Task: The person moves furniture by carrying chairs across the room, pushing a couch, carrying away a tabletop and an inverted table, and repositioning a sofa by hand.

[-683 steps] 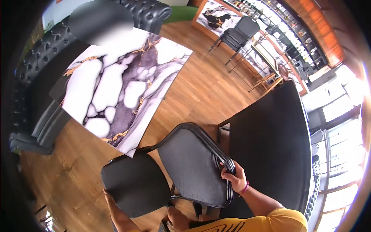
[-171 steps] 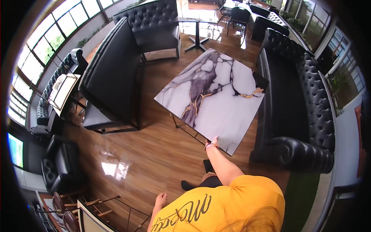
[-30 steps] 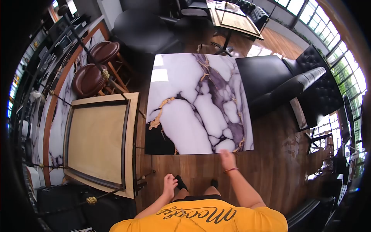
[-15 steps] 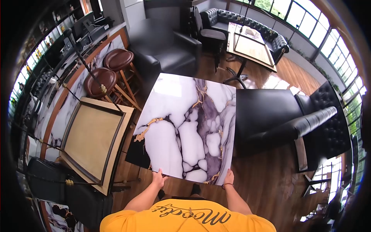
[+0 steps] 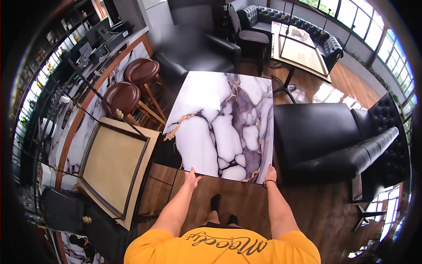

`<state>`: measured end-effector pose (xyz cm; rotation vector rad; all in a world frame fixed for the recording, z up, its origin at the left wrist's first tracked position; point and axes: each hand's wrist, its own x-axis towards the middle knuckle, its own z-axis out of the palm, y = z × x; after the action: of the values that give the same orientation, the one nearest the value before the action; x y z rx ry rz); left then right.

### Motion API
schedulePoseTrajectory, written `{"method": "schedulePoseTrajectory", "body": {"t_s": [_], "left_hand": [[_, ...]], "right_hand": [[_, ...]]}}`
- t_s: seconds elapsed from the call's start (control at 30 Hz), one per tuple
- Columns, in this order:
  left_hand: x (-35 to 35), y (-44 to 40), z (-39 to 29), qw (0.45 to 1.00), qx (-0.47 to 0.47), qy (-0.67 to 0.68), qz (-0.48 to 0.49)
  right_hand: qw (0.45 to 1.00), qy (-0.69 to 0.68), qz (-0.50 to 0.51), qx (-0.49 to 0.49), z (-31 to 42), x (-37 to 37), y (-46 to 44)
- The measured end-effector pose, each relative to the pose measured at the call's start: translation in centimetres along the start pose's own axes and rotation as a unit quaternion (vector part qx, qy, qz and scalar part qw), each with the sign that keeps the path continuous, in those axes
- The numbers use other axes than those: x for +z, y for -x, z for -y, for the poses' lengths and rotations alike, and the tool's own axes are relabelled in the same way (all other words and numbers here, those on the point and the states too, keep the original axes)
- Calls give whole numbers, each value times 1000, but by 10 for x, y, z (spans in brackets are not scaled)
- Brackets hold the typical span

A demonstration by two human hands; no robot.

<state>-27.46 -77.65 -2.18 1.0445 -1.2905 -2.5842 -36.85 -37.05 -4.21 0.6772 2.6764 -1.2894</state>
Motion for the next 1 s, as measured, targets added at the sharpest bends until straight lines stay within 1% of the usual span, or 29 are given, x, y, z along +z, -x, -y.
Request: {"method": "schedulePoseTrajectory", "body": {"t_s": [0.03,0.07,0.1,0.17,0.2,0.23,0.3,0.37,0.43,0.5,0.57,0.6,0.7,0.73,0.77,0.83,0.9,0.97,1.0], "left_hand": [[6,-3,-8,1000,-2,-3,0],[11,-6,-16,1000,1,-13,22],[19,-11,-18,1000,1,-12,21],[32,-11,-13,1000,-3,-12,-11],[31,-12,-14,1000,-9,-14,9],[30,-18,-15,1000,-14,-13,5],[29,-25,-15,999,-24,-15,25],[35,-30,-18,999,-29,-15,25],[41,-37,-22,999,-15,-12,37],[46,-41,-26,999,-15,-15,29],[45,-56,-27,998,-32,-11,60],[47,-61,-24,998,-29,-10,53],[52,-68,-23,999,-28,-14,25],[47,-78,-14,999,-17,-17,40],[48,-82,-13,999,-16,-12,35],[53,-93,-10,999,-18,-18,30],[49,-99,-6,999,-16,-5,27],[51,-109,-7,998,-17,-16,63],[49,-113,-10,996,-31,0,78]], "right_hand": [[1000,1,1,-1,12,-1,-3],[1000,12,-22,8,22,-3,-6],[999,23,-44,17,30,-4,-9],[999,35,-40,6,28,-10,-15],[998,37,-53,-2,26,-7,-19],[997,40,-66,-10,25,-3,-22],[997,45,-65,-4,27,-4,-25],[997,46,-69,-2,33,-5,-33],[996,59,-59,-7,37,-5,-44],[996,58,-63,-10,35,-4,-46],[997,64,-45,27,34,0,-57],[996,71,-52,6,29,4,-64],[996,74,-52,4,8,17,-88],[996,74,-52,-2,3,18,-94],[994,90,-57,2,8,18,-95],[995,72,-60,20,18,14,-98],[995,78,-62,18,33,13,-90],[997,50,-45,46,36,10,-97],[996,53,-46,48,28,14,-105]]}}
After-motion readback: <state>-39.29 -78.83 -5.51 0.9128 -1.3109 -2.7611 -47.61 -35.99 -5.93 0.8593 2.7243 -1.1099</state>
